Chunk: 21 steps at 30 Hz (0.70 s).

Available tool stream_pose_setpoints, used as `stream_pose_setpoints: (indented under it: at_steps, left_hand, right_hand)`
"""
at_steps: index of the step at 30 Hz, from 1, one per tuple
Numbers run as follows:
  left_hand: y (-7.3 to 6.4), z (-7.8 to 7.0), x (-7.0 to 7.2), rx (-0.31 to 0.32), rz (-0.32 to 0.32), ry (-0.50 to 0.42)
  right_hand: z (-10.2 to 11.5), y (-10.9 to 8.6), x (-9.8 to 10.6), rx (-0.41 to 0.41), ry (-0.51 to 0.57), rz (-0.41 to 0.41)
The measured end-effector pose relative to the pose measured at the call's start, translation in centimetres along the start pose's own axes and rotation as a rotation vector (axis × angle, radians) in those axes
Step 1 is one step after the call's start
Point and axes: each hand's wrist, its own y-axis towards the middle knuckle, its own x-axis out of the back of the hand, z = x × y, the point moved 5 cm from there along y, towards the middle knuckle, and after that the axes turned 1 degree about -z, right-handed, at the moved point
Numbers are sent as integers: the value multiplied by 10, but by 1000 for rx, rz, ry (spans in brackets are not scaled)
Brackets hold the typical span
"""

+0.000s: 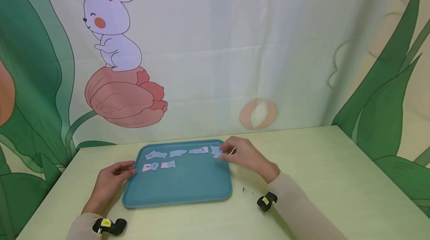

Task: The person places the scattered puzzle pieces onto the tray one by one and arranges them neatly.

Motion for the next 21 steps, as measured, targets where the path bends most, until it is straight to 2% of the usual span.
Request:
stream_pose_setpoints:
  at_steps: [4, 14, 21]
  left_hand:
    - [-1, -1, 1, -8, -1, -3]
    - [-1, -1, 0, -14, -11, -3]
    - [-1, -1, 0, -21, -12, 0]
  right_hand:
    - [10, 14, -14, 32, -18, 16]
    - [23, 40, -47, 3, -48, 47]
    - [23, 51, -66, -74, -23, 62]
